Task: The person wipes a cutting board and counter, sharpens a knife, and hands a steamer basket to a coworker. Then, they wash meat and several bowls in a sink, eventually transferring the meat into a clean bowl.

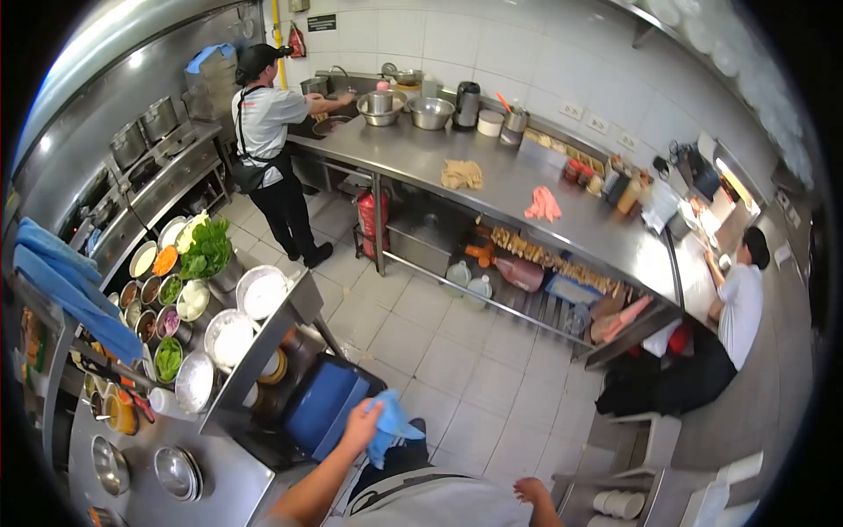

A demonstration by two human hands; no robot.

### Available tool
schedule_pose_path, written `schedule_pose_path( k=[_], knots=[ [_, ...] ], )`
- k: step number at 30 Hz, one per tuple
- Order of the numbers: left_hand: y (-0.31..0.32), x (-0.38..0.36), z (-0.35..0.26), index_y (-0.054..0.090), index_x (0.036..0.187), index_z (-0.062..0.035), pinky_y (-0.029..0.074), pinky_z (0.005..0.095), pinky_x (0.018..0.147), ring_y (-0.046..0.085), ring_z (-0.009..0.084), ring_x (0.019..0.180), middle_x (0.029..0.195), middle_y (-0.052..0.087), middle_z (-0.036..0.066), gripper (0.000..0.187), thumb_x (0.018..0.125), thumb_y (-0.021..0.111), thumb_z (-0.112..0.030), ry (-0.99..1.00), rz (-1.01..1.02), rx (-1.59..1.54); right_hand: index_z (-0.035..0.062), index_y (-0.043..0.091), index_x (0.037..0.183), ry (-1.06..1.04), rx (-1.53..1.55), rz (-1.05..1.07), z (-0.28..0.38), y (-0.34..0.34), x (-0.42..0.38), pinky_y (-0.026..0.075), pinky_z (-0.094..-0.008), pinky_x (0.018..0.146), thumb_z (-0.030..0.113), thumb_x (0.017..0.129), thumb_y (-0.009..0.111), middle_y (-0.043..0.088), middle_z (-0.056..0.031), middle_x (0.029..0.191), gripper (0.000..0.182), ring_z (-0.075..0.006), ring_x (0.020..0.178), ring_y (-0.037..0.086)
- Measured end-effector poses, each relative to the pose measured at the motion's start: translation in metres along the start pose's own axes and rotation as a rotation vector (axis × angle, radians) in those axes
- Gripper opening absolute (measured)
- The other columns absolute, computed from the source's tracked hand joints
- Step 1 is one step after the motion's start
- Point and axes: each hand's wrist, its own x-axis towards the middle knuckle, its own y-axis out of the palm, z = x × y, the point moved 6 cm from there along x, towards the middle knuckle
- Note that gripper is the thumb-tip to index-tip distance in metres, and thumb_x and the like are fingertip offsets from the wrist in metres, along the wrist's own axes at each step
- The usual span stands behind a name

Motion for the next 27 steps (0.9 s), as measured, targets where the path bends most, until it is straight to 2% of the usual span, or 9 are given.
schedule_pose_path(
  k=[1,3,7,11,14,19,23,25,27],
  knots=[
    [0.027,0.027,-0.007,0.069,0.108,-0.0035,0.051,0.0277,0.073,0.061,0.0089,0.078,0.087,0.068,0.001,0.03,0.102,0.065,-0.033,-0.004,0.096,0.115,0.011,0.064,0.115,0.111,0.013,0.006,0.011,-0.026,-0.004,0.054,-0.0333,0.056,0.025,0.097,0.065,0.071,-0.0054,0.087,0.023,-0.017,0.064,0.065],
    [0.076,0.065,-0.04,0.069,0.105,-0.0037,0.051,0.0282,0.071,0.061,0.0094,0.079,0.086,0.068,0.002,0.034,0.101,0.065,-0.037,0.006,0.303,0.177,0.0118,0.063,0.115,-0.003,0.133,-0.103,0.047,-0.075,0.008,0.053,-0.0338,0.055,0.024,0.096,0.065,0.071,-0.0059,0.087,0.022,-0.0176,0.064,0.065],
    [0.091,0.139,-0.092,0.068,0.104,-0.0058,0.05,0.0281,0.073,0.058,0.0084,0.081,0.088,0.066,-0.001,0.03,0.102,0.064,-0.036,0.063,0.26,0.307,0.0127,0.06,0.118,-0.211,0.37,-0.219,0.157,-0.111,0.027,0.052,-0.035,0.055,0.023,0.096,0.066,0.07,-0.0073,0.088,0.025,-0.019,0.063,0.064],
    [0.034,0.152,-0.111,0.067,0.108,-0.0061,0.05,0.0278,0.073,0.059,0.0087,0.08,0.088,0.066,-0.001,0.03,0.102,0.065,-0.035,0.064,0.007,0.156,0.0092,0.061,0.119,-0.203,-0.04,0.051,0.264,-0.082,0.089,0.051,-0.0353,0.052,0.022,0.094,0.068,0.071,-0.0078,0.089,0.029,-0.0204,0.064,0.066],
    [-0.033,0.101,-0.107,0.067,0.11,-0.0054,0.051,0.0282,0.073,0.06,0.0091,0.082,0.09,0.067,0.0,0.028,0.1,0.068,-0.032,0.089,-0.365,0.183,0.0094,0.064,0.123,-0.303,-0.453,0.164,0.369,-0.049,0.117,0.052,-0.0336,0.058,0.025,0.091,0.069,0.072,-0.0062,0.095,0.035,-0.0189,0.072,0.067],
    [-0.064,-0.044,-0.077,0.067,0.11,-0.0029,0.053,0.0308,0.076,0.064,0.0125,0.082,0.093,0.069,0.005,0.031,0.095,0.072,-0.03,-0.035,-0.817,0.032,0.0083,0.062,0.126,-0.494,-0.645,0.309,0.546,-0.008,0.14,0.052,-0.032,0.058,0.02,0.09,0.066,0.072,-0.0073,0.097,0.038,-0.0188,0.072,0.067],
    [-0.039,-0.146,0.045,0.066,0.114,-0.0035,0.055,0.0333,0.076,0.066,0.0147,0.086,0.098,0.069,0.006,0.031,0.091,0.073,-0.023,-0.214,-1.022,-0.045,0.0089,0.059,0.128,-0.624,-0.735,0.36,0.64,0.026,0.132,0.052,-0.0322,0.057,0.019,0.092,0.064,0.071,-0.0075,0.096,0.037,-0.0189,0.07,0.066],
    [0.004,-0.201,0.084,0.065,0.118,-0.0026,0.056,0.0383,0.079,0.07,0.0218,0.09,0.101,0.072,0.012,0.039,0.087,0.074,-0.025,-0.334,-1.147,0.026,0.0106,0.057,0.13,-0.633,-0.717,0.427,0.654,0.053,0.139,0.052,-0.0337,0.057,0.02,0.096,0.063,0.071,-0.0076,0.095,0.036,-0.0193,0.068,0.065],
    [0.055,-0.243,0.169,0.065,0.122,-0.0055,0.056,0.0416,0.081,0.072,0.0288,0.094,0.101,0.074,0.02,0.052,0.08,0.074,-0.034,-0.604,-1.096,0.222,0.0113,0.057,0.13,-0.63,-0.885,0.48,0.644,0.083,0.147,0.052,-0.0344,0.057,0.021,0.097,0.061,0.071,-0.0077,0.095,0.035,-0.0197,0.067,0.066]
  ],
)
